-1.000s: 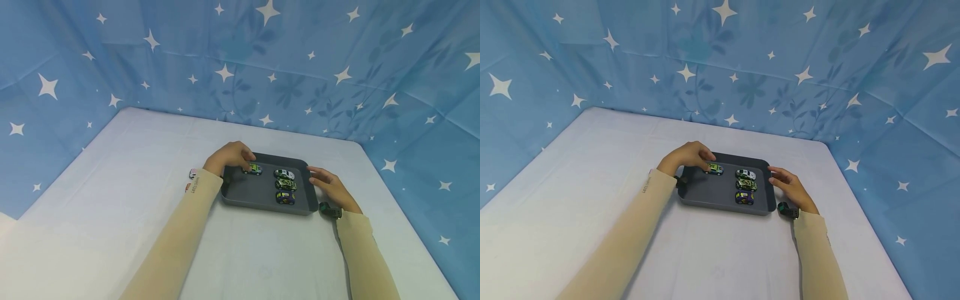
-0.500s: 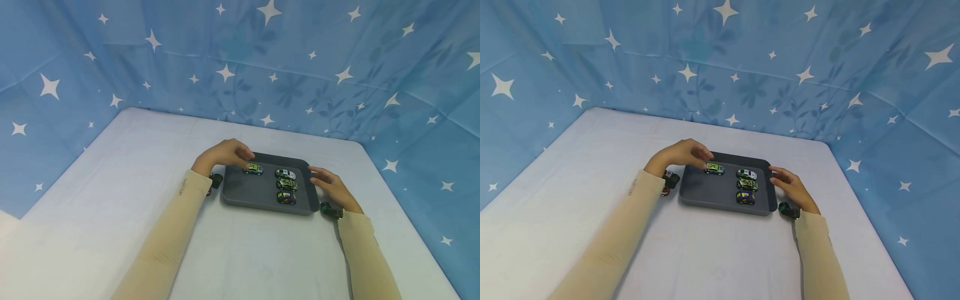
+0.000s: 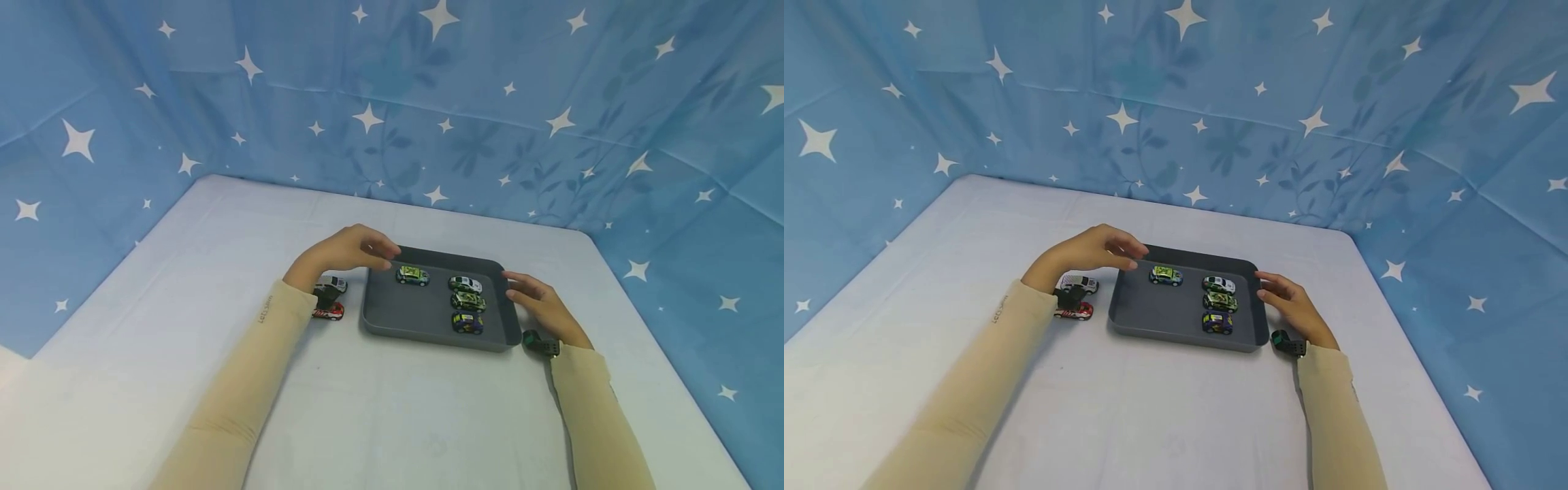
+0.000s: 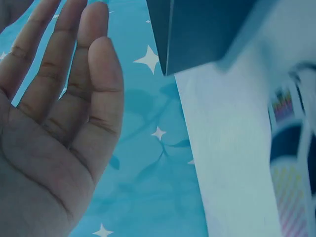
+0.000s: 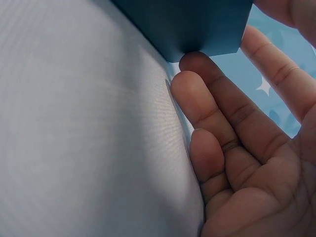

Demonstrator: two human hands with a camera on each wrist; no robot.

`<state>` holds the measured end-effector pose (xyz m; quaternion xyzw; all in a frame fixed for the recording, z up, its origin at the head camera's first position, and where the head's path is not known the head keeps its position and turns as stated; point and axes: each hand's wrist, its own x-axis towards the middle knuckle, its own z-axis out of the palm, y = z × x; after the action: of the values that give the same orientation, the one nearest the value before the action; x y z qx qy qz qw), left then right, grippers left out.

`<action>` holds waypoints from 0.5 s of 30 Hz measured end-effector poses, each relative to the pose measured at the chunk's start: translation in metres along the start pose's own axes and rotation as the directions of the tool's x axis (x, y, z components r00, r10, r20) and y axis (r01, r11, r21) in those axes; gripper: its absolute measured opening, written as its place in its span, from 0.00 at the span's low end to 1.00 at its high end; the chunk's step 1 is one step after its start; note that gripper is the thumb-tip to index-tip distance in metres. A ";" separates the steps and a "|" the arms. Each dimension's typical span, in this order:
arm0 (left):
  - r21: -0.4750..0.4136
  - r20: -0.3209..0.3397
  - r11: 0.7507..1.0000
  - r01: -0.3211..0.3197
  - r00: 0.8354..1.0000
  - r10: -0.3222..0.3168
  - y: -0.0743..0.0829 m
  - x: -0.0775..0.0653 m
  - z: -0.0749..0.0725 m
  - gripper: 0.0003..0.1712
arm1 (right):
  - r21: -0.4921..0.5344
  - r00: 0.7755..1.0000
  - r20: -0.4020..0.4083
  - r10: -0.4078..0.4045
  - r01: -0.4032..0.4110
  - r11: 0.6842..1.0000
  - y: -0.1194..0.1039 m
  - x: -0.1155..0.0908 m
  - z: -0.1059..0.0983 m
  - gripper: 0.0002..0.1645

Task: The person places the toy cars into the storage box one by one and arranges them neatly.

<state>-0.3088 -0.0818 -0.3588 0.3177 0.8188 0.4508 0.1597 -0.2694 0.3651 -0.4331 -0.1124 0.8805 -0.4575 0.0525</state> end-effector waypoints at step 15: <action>0.067 -0.078 0.998 -0.018 0.997 0.024 -0.007 -0.029 -0.011 0.23 | 0.001 1.000 0.012 0.005 -0.005 1.000 0.000 0.001 -0.002 0.36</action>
<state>-0.2957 -0.1111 -0.3599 0.3133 0.8354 0.4374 0.1120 -0.2707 0.3667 -0.4319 -0.1127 0.8802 -0.4573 0.0588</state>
